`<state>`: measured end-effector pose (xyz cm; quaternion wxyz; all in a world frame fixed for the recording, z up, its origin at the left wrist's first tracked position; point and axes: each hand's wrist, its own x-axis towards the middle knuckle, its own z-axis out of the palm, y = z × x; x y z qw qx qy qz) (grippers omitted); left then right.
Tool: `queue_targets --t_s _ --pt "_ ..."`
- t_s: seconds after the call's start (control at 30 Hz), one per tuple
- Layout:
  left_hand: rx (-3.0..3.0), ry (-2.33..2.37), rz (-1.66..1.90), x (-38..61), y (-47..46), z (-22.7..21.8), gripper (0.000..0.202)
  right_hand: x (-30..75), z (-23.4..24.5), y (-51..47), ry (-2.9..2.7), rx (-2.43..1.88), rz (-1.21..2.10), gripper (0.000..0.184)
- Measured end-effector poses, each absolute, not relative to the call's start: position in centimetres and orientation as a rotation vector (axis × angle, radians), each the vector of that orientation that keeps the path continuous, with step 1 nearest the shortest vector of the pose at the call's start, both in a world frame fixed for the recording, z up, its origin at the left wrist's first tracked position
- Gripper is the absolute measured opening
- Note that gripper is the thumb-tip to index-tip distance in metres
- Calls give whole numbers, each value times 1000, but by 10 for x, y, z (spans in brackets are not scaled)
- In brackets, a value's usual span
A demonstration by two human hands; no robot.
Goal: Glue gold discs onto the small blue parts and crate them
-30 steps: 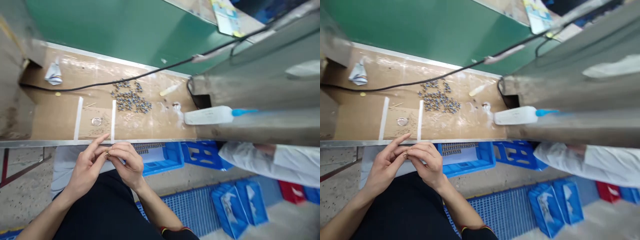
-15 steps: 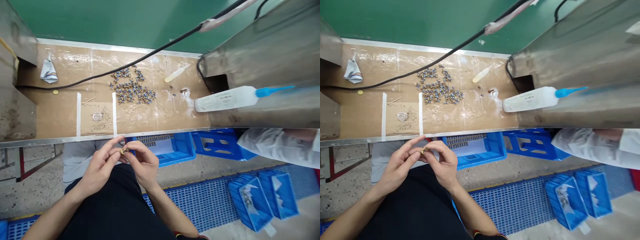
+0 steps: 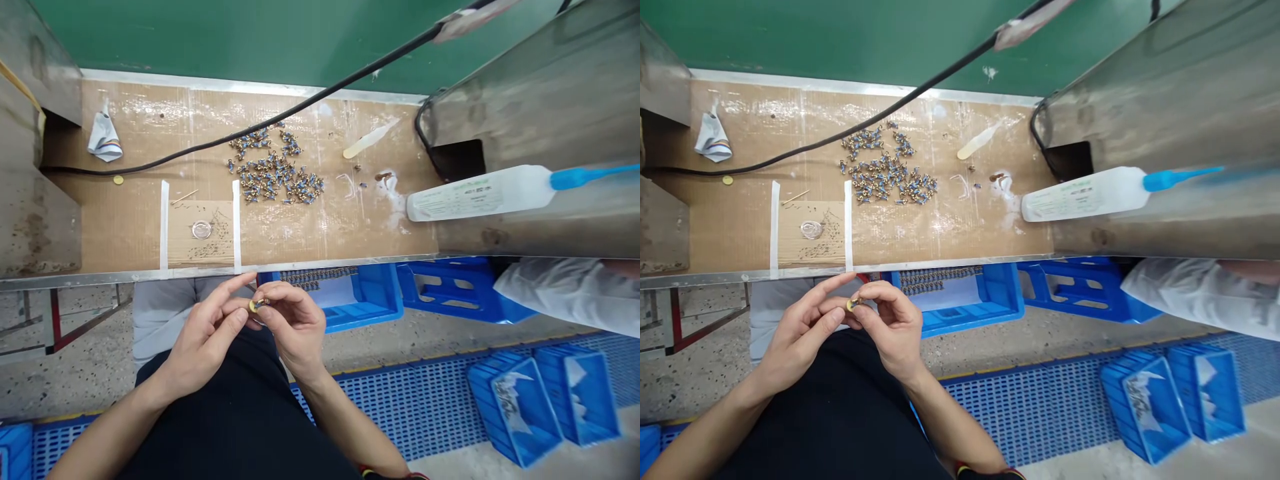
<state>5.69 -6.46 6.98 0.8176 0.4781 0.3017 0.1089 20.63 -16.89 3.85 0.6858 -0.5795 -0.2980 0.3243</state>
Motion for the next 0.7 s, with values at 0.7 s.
queue_targets --t_s 0.7 --pt "1242 797 302 64 -66 66 49 216 38 -171 -1283 -1397 261 59"
